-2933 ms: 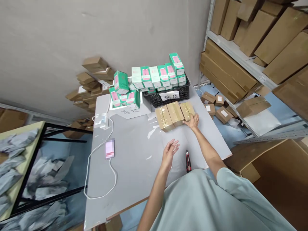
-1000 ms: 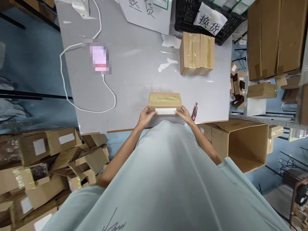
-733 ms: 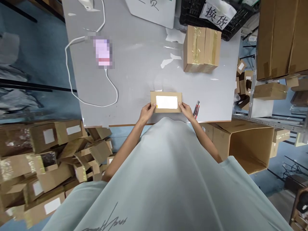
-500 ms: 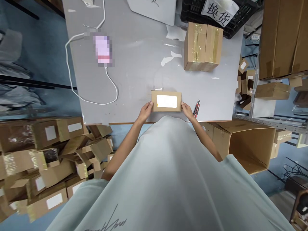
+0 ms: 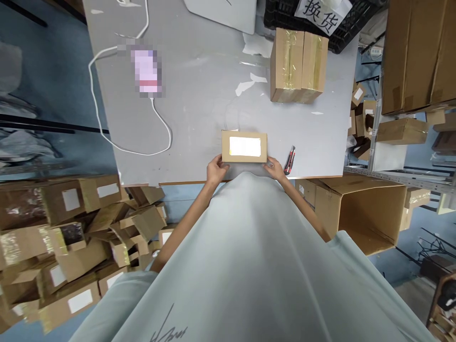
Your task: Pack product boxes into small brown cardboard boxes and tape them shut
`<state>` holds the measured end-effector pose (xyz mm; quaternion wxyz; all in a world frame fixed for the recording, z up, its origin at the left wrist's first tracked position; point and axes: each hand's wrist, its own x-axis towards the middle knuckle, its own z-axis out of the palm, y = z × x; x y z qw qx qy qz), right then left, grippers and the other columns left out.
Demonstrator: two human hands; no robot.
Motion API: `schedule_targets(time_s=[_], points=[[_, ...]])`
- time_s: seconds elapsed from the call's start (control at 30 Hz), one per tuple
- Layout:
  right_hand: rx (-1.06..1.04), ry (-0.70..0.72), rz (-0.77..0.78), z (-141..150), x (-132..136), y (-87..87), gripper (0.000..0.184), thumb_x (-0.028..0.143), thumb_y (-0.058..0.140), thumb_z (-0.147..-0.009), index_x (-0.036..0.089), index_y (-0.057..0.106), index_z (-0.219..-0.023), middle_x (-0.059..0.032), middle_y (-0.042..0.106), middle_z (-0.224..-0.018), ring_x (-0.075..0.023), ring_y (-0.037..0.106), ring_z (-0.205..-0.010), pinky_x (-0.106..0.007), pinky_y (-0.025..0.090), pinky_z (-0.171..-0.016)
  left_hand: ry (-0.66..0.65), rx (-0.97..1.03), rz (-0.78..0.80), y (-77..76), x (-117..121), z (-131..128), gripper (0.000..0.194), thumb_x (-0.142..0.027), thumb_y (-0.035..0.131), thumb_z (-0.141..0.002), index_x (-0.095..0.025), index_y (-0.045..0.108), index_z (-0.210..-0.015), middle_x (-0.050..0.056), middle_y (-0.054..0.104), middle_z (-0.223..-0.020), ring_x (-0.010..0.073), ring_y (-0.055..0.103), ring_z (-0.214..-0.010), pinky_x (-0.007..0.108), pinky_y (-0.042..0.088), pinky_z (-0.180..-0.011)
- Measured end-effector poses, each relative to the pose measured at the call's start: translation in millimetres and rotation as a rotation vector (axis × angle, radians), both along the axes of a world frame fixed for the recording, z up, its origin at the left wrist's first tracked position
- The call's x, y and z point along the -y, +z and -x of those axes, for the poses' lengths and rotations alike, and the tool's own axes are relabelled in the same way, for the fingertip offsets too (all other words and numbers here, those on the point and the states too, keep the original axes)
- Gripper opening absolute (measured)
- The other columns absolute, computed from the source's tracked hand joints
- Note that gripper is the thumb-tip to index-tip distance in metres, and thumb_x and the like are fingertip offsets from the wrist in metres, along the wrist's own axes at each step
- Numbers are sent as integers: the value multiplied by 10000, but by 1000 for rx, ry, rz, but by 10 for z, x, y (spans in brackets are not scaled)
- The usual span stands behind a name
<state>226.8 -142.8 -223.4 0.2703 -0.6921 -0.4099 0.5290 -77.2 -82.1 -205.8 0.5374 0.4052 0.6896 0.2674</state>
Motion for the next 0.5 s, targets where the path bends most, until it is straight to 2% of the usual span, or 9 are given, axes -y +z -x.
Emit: schedule_targets(time_s=[0.13, 0.2, 0.3, 0.4, 0.5], points=[[76, -80, -197, -18, -127, 332, 695, 779, 704, -1057, 228, 866, -1449, -158, 810, -1433, -343, 761, -1372, -490, 688, -1164, -4, -53, -200, 216, -39, 3, 454, -378, 849, -919, -165, 851, -1319, 148, 833, -1355, 310, 830, -1244, 510, 652, -1226], [132, -100, -255, -65, -217, 497, 712, 817, 643, -1088, 230, 888, -1407, -146, 818, -1316, -324, 786, -1267, -472, 710, -1097, -33, -83, -260, 317, -85, 30, 439, -485, 828, -978, -168, 876, -1277, 136, 830, -1290, 288, 831, -1164, 470, 684, -1145], [207, -61, -280, -129, -337, 669, 685, 815, 642, -1099, 233, 913, -1337, -129, 814, -1210, -319, 791, -1197, -475, 703, -1059, -57, -142, -285, 405, -149, 57, 458, -544, 819, -1002, -169, 891, -1255, 119, 831, -1202, 269, 821, -1064, 436, 698, -1046], [264, -11, -263, -138, -393, 697, 625, 766, 637, -1127, 242, 908, -1334, -116, 817, -1189, -302, 795, -1156, -461, 671, -1080, -70, -186, -280, 393, -182, 55, 447, -541, 802, -1017, -177, 892, -1262, 111, 837, -1212, 258, 810, -1038, 420, 686, -1028], [294, 41, -199, -100, -382, 592, 612, 726, 602, -1153, 211, 906, -1280, -133, 826, -1186, -296, 804, -1091, -452, 645, -1092, -98, -212, -244, 309, -187, 46, 444, -514, 778, -1028, -168, 889, -1282, 126, 837, -1246, 261, 811, -1034, 434, 671, -1068]])
